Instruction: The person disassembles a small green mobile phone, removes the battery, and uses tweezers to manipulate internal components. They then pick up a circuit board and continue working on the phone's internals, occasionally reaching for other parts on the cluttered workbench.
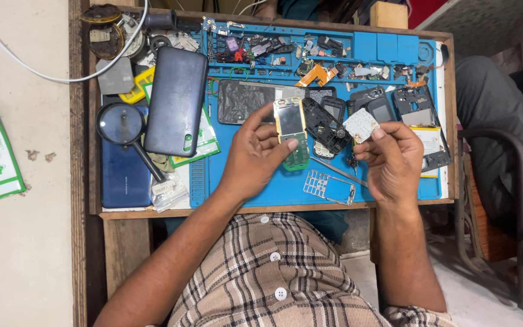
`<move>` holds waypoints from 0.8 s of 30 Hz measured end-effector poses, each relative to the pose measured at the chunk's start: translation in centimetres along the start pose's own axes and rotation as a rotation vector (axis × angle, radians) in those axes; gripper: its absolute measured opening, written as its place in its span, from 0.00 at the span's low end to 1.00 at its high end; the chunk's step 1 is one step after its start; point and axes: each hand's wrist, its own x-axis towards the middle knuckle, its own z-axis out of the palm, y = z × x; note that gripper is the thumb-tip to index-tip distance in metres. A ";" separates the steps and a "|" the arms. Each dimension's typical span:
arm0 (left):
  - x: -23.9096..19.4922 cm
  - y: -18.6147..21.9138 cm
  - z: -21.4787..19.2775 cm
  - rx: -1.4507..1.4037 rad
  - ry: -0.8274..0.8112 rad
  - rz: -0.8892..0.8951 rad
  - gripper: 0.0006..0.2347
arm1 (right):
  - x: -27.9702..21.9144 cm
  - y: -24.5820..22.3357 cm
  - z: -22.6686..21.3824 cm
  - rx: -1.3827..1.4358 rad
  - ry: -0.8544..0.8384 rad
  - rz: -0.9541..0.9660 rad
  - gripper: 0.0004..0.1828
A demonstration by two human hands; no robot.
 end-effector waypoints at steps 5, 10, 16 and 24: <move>-0.5 1.1 1.2 0.129 -0.012 -0.012 0.36 | -0.7 0.1 1.1 0.002 -0.017 -0.029 0.06; -1.3 1.9 1.6 0.278 -0.099 0.050 0.15 | -2.5 -0.6 3.1 -0.467 -0.094 -0.466 0.07; -1.7 2.0 1.6 0.214 -0.121 -0.019 0.08 | -3.0 -2.1 3.8 -1.076 -0.241 -1.210 0.09; -1.8 2.0 2.2 0.191 -0.129 -0.049 0.09 | -3.4 -1.4 4.1 -1.064 -0.292 -1.213 0.09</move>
